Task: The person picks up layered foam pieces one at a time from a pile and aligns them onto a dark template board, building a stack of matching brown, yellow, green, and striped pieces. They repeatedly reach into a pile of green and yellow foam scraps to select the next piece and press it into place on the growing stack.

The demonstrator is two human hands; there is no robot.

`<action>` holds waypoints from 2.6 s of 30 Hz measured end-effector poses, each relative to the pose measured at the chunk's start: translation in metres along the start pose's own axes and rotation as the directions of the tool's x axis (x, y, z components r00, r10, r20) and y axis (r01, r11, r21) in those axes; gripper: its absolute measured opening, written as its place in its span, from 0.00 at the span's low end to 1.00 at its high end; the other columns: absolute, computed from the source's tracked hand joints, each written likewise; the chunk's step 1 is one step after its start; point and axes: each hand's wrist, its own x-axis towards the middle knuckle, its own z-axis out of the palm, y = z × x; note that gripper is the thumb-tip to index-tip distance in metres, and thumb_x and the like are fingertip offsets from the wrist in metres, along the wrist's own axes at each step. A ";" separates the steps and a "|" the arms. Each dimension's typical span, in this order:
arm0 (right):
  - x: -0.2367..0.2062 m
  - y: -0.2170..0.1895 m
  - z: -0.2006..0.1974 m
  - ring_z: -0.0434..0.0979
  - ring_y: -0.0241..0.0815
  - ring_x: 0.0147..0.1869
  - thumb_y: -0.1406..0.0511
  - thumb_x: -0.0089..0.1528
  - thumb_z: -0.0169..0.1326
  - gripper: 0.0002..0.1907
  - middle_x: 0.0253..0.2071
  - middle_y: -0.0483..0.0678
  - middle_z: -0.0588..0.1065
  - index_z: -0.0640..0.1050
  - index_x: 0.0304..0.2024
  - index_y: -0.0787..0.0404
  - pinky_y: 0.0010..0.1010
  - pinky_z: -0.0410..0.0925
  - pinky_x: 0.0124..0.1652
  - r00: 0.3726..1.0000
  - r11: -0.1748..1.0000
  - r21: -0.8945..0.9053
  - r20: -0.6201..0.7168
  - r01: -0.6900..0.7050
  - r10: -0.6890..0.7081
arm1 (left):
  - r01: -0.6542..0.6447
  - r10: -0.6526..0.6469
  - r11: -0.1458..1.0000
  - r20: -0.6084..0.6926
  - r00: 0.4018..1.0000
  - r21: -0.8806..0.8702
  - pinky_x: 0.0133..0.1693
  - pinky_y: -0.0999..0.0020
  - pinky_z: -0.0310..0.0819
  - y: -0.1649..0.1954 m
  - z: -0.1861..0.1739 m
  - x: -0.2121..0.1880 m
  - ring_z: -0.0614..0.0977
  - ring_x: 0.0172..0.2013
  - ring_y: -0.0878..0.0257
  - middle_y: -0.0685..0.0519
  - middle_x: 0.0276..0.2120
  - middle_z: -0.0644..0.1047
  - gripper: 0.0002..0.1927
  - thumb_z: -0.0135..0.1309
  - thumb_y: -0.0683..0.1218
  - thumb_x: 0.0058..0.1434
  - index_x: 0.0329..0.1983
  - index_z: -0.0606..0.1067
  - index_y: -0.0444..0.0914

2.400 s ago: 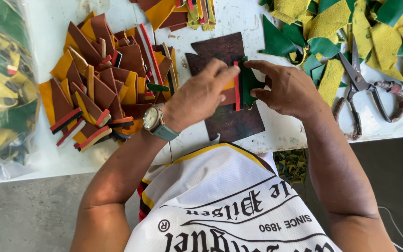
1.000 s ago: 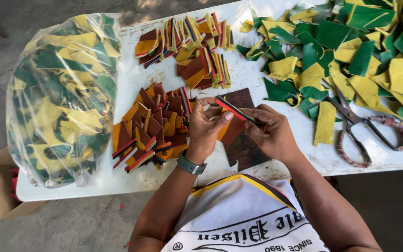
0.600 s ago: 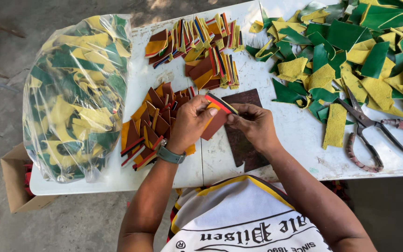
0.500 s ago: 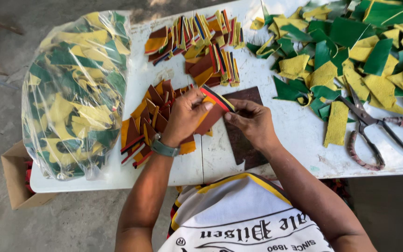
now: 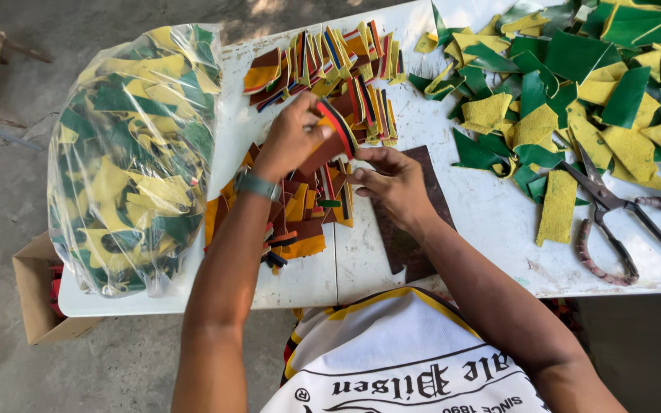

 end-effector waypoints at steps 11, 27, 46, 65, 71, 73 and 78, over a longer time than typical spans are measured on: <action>0.057 -0.004 0.018 0.82 0.40 0.50 0.70 0.61 0.60 0.29 0.46 0.49 0.78 0.70 0.66 0.61 0.30 0.77 0.41 0.981 0.964 0.182 0.021 -0.192 0.191 | -0.007 -0.024 0.970 0.124 0.992 0.242 0.55 0.53 0.75 -0.007 0.018 0.092 0.82 0.53 0.49 0.48 0.63 0.74 0.27 0.63 0.40 0.58 0.58 0.65 0.40; 0.027 0.022 -0.008 0.79 0.37 0.52 0.69 0.62 0.58 0.29 0.52 0.55 0.79 0.69 0.66 0.68 0.25 0.73 0.52 0.991 0.952 -0.299 0.089 -0.068 0.099 | 0.084 -0.035 0.948 -0.159 0.987 0.308 0.51 0.54 0.80 -0.037 -0.014 0.024 0.84 0.50 0.49 0.45 0.51 0.80 0.21 0.55 0.53 0.70 0.62 0.70 0.42; -0.063 0.016 0.005 0.78 0.37 0.58 0.69 0.61 0.58 0.27 0.56 0.51 0.77 0.71 0.63 0.69 0.28 0.73 0.53 0.969 0.833 -0.553 0.210 0.006 0.132 | 0.062 -0.041 0.994 -0.231 0.972 0.087 0.61 0.52 0.72 -0.080 -0.056 -0.136 0.77 0.60 0.50 0.43 0.60 0.74 0.31 0.43 0.63 0.76 0.73 0.68 0.39; -0.112 0.000 -0.025 0.45 0.64 0.78 0.43 0.59 0.55 0.40 0.74 0.59 0.57 0.69 0.69 0.53 0.62 0.43 0.68 0.942 -0.113 -0.938 0.333 0.328 -0.033 | 0.491 -0.381 0.715 -0.312 0.870 0.498 0.53 0.51 0.75 -0.075 -0.071 -0.224 0.81 0.49 0.41 0.38 0.49 0.79 0.22 0.59 0.52 0.63 0.54 0.78 0.34; -0.115 0.001 -0.047 0.51 0.61 0.79 0.45 0.61 0.53 0.37 0.73 0.58 0.61 0.70 0.68 0.54 0.60 0.46 0.69 0.931 -0.040 -0.934 0.356 0.354 -0.086 | 0.590 -0.516 0.658 -0.291 0.806 0.468 0.52 0.51 0.74 -0.070 -0.078 -0.205 0.80 0.49 0.41 0.36 0.47 0.79 0.26 0.64 0.56 0.56 0.49 0.79 0.33; -0.114 0.005 -0.046 0.51 0.61 0.79 0.45 0.62 0.53 0.36 0.73 0.58 0.61 0.70 0.67 0.54 0.60 0.46 0.69 0.931 -0.040 -0.935 0.354 0.352 -0.095 | 0.635 -0.583 0.614 -0.274 0.765 0.469 0.52 0.50 0.74 -0.075 -0.077 -0.196 0.81 0.48 0.41 0.36 0.46 0.80 0.25 0.64 0.54 0.55 0.49 0.79 0.32; -0.113 0.017 -0.044 0.53 0.61 0.78 0.46 0.63 0.53 0.33 0.72 0.56 0.62 0.72 0.66 0.52 0.60 0.47 0.70 0.923 -0.059 -0.933 0.360 0.355 -0.139 | 0.539 -0.554 0.553 -0.204 0.807 0.635 0.50 0.51 0.79 -0.102 -0.061 -0.173 0.83 0.43 0.37 0.29 0.38 0.80 0.14 0.55 0.43 0.54 0.37 0.81 0.28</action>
